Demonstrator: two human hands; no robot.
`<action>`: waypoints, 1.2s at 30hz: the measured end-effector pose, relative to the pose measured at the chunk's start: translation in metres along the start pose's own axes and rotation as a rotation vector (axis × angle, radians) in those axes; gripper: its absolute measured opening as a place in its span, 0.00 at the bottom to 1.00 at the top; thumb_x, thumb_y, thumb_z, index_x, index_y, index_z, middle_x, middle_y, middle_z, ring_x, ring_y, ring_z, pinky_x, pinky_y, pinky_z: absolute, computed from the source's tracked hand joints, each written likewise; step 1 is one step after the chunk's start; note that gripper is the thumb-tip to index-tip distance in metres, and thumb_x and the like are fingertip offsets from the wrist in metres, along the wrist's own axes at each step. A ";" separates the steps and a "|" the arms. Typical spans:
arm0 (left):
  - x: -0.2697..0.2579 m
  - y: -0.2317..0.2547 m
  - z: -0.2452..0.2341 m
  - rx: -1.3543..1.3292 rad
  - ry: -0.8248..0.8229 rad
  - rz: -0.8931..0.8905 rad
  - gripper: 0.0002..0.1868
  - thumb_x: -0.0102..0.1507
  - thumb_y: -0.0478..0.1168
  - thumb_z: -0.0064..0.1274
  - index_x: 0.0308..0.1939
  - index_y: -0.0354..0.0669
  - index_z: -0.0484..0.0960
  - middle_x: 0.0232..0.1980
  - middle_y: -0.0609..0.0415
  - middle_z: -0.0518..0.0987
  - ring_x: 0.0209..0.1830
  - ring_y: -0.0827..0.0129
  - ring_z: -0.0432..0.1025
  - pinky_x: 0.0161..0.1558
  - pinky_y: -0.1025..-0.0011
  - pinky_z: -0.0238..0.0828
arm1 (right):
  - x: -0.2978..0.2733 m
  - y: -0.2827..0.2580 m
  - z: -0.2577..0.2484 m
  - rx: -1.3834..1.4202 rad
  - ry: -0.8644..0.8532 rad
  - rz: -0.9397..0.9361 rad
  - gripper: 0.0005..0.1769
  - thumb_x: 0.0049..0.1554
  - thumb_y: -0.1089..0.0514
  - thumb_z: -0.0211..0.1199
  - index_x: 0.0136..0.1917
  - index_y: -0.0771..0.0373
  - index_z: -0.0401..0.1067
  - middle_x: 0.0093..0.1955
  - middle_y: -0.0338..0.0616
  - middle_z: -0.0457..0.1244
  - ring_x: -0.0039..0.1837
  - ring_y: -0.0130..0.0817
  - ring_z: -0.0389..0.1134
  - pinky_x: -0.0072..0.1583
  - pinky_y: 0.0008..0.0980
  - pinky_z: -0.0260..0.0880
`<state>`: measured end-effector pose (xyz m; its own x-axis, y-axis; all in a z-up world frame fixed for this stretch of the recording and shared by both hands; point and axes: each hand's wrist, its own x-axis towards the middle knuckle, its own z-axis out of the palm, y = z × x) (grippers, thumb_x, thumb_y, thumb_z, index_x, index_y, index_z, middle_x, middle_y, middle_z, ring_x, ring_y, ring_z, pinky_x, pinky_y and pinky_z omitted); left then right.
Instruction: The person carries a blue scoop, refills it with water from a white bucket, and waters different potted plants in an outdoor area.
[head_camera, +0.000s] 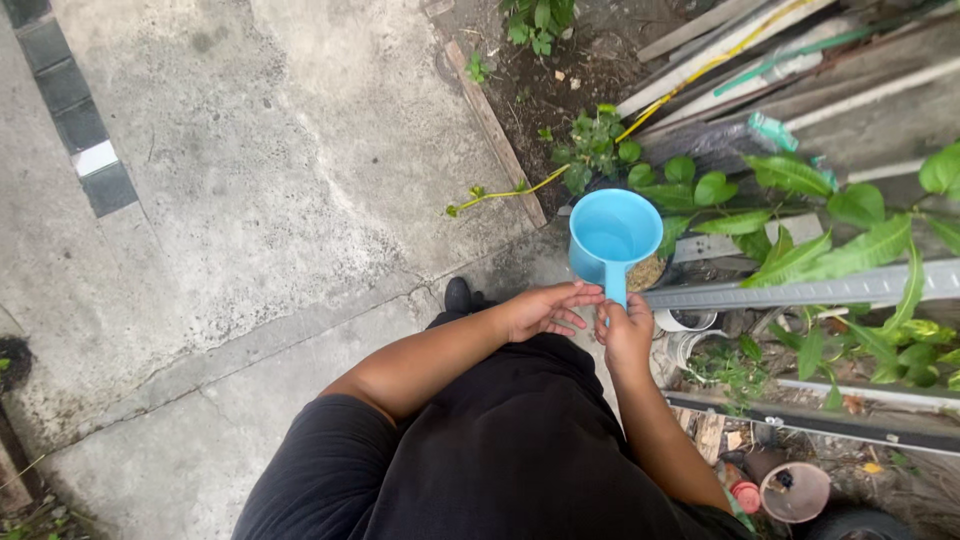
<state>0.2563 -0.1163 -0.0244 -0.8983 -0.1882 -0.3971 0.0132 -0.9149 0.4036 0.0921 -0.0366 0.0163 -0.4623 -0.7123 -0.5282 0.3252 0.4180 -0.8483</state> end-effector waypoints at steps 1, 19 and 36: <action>0.000 0.008 -0.008 -0.006 0.008 0.016 0.33 0.68 0.64 0.37 0.72 0.56 0.67 0.71 0.67 0.70 0.52 0.71 0.67 0.60 0.62 0.64 | 0.007 -0.004 0.013 -0.008 0.000 -0.003 0.05 0.58 0.67 0.53 0.48 0.69 0.61 0.32 0.43 0.59 0.24 0.22 0.51 0.26 0.24 0.46; 0.118 0.188 -0.064 -0.009 0.231 0.173 0.39 0.63 0.64 0.47 0.76 0.62 0.60 0.64 0.62 0.69 0.54 0.68 0.66 0.55 0.61 0.66 | 0.249 -0.093 0.117 -0.890 0.249 -0.453 0.15 0.54 0.59 0.61 0.48 0.75 0.70 0.43 0.62 0.68 0.45 0.52 0.72 0.49 0.46 0.71; 0.260 0.364 -0.091 -0.178 0.274 0.210 0.46 0.57 0.76 0.44 0.74 0.60 0.64 0.70 0.60 0.67 0.66 0.64 0.61 0.62 0.51 0.56 | 0.439 -0.208 0.166 -1.301 0.240 -0.443 0.20 0.58 0.53 0.63 0.50 0.71 0.61 0.41 0.66 0.67 0.45 0.66 0.70 0.47 0.58 0.69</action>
<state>0.0678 -0.5309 -0.0554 -0.7172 -0.4447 -0.5365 0.2821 -0.8893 0.3600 -0.0418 -0.5296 -0.0324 -0.4955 -0.8639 -0.0907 -0.8131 0.4980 -0.3013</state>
